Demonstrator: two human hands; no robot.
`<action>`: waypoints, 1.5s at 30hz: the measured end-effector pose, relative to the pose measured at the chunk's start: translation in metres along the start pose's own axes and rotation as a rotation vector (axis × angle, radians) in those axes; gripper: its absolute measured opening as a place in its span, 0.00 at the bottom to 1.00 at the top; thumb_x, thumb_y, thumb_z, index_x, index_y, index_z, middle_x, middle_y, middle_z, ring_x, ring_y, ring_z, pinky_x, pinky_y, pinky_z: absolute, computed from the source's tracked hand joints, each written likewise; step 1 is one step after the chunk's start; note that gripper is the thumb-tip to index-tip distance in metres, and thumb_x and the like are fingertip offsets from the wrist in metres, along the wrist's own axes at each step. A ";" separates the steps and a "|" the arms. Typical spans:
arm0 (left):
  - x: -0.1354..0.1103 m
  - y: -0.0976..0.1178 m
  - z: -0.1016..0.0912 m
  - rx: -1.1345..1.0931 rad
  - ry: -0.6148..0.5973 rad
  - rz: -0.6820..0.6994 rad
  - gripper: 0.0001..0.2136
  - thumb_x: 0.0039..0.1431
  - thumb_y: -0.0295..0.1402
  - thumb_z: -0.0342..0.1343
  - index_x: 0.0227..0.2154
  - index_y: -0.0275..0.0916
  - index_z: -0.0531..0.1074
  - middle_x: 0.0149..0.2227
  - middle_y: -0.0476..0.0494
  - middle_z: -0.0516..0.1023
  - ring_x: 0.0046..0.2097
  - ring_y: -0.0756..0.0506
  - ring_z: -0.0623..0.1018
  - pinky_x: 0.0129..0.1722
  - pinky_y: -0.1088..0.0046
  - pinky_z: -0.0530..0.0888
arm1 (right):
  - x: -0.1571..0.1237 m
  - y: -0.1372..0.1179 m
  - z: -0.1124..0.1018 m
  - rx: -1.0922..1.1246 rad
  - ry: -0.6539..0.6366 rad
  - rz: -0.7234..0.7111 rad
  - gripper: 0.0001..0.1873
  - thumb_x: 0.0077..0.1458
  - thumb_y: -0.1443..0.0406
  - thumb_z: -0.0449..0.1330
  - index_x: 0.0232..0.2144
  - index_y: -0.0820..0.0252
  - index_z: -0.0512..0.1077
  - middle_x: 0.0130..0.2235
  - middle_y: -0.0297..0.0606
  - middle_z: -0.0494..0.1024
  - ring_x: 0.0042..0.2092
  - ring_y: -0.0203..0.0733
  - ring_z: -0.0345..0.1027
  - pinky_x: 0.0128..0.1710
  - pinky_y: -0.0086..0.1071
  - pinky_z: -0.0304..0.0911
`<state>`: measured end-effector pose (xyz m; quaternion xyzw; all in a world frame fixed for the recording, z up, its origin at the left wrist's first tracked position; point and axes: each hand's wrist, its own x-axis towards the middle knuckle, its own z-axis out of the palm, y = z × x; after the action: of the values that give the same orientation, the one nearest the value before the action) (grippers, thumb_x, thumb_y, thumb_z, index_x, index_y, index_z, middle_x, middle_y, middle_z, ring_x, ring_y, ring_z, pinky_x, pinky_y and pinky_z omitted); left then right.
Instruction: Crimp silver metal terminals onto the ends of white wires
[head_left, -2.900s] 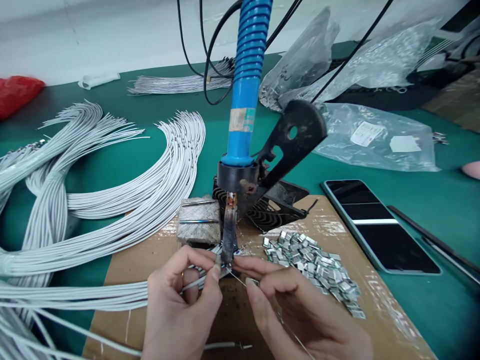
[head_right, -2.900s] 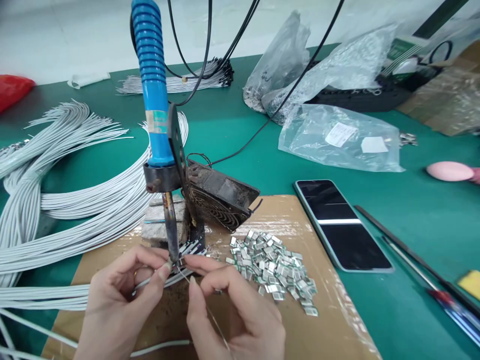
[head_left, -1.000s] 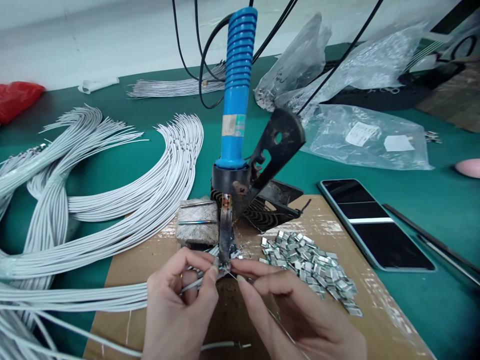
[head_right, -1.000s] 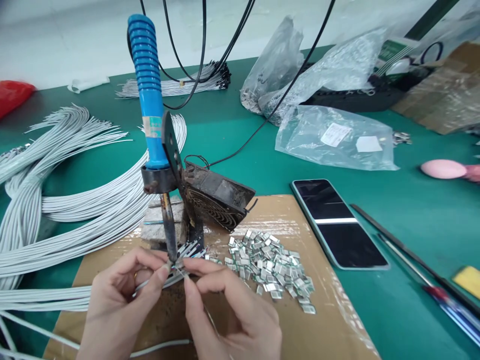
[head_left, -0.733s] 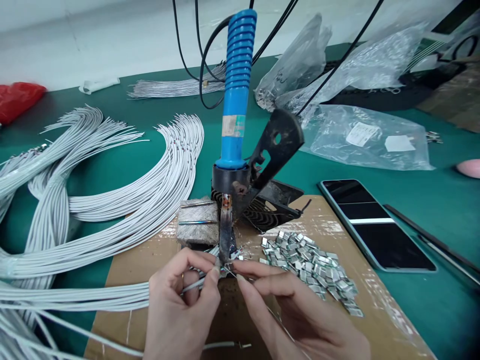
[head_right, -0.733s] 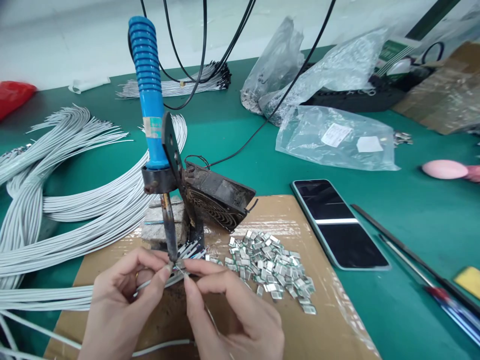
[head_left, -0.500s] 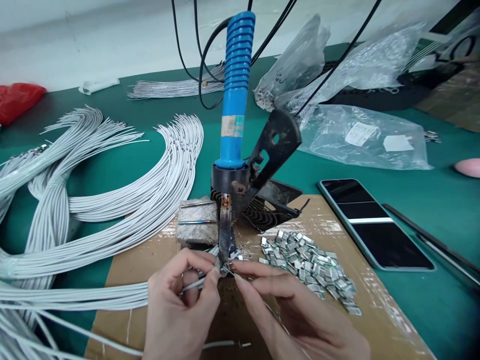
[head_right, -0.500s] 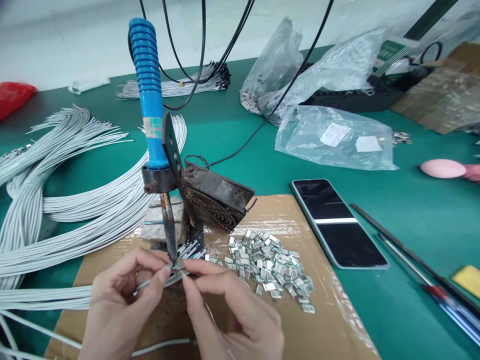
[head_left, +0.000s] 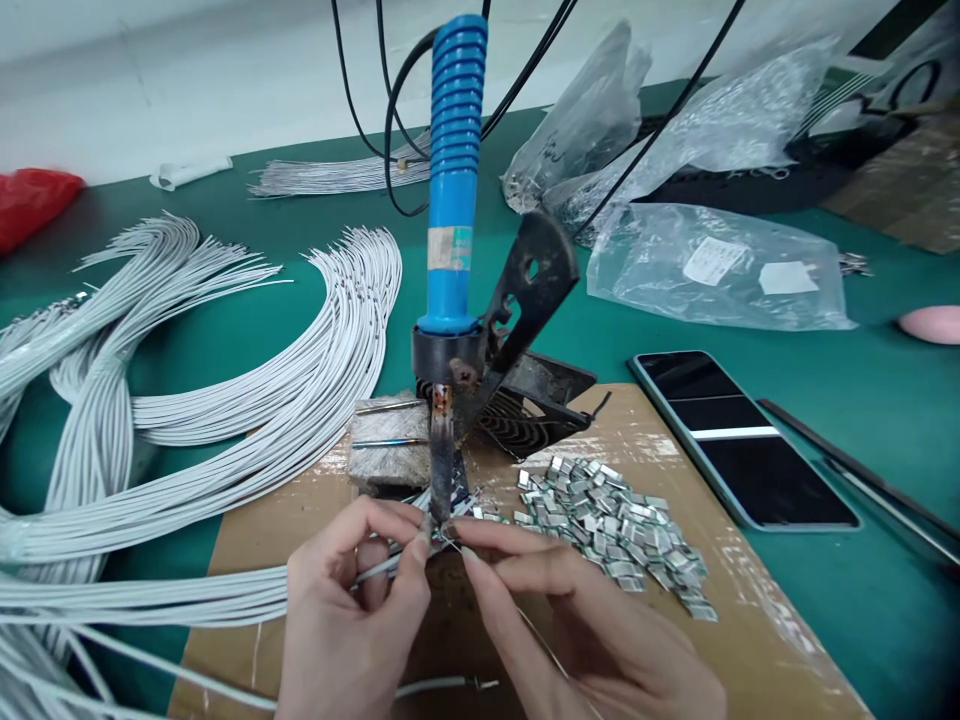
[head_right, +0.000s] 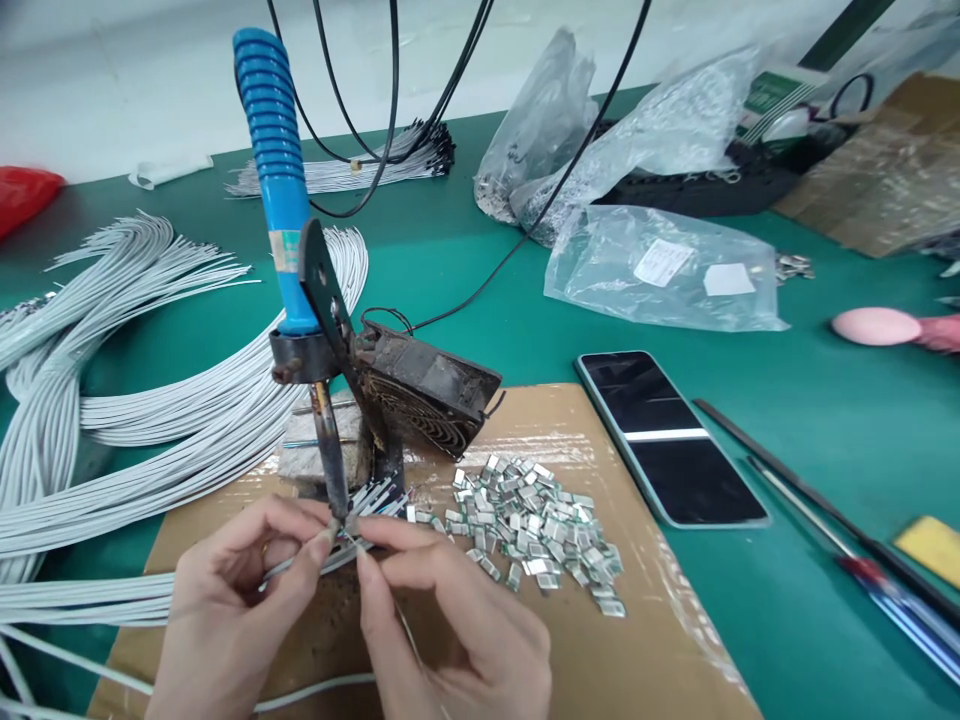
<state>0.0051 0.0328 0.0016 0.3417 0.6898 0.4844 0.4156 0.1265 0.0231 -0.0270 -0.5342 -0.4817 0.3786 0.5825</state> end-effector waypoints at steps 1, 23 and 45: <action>0.000 0.000 0.000 -0.001 -0.001 -0.009 0.05 0.47 0.30 0.65 0.19 0.41 0.76 0.31 0.48 0.83 0.29 0.50 0.78 0.21 0.83 0.65 | 0.000 0.000 0.000 -0.003 0.001 0.004 0.11 0.56 0.72 0.70 0.27 0.52 0.79 0.39 0.34 0.89 0.35 0.38 0.85 0.38 0.22 0.77; 0.000 -0.001 0.000 -0.004 -0.012 0.051 0.05 0.49 0.29 0.65 0.21 0.40 0.77 0.32 0.45 0.84 0.31 0.49 0.78 0.20 0.82 0.63 | 0.004 -0.003 0.002 -0.019 0.037 -0.079 0.11 0.54 0.74 0.71 0.29 0.50 0.83 0.37 0.32 0.90 0.35 0.40 0.84 0.38 0.26 0.78; -0.003 -0.002 -0.002 0.027 -0.018 -0.004 0.07 0.48 0.32 0.66 0.20 0.41 0.75 0.32 0.45 0.83 0.32 0.46 0.80 0.21 0.81 0.67 | -0.005 -0.001 0.001 0.017 0.000 0.066 0.10 0.57 0.70 0.70 0.26 0.54 0.78 0.39 0.36 0.89 0.39 0.42 0.85 0.39 0.25 0.77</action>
<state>0.0046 0.0289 0.0011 0.3505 0.6933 0.4710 0.4179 0.1242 0.0181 -0.0265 -0.5449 -0.4608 0.4016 0.5740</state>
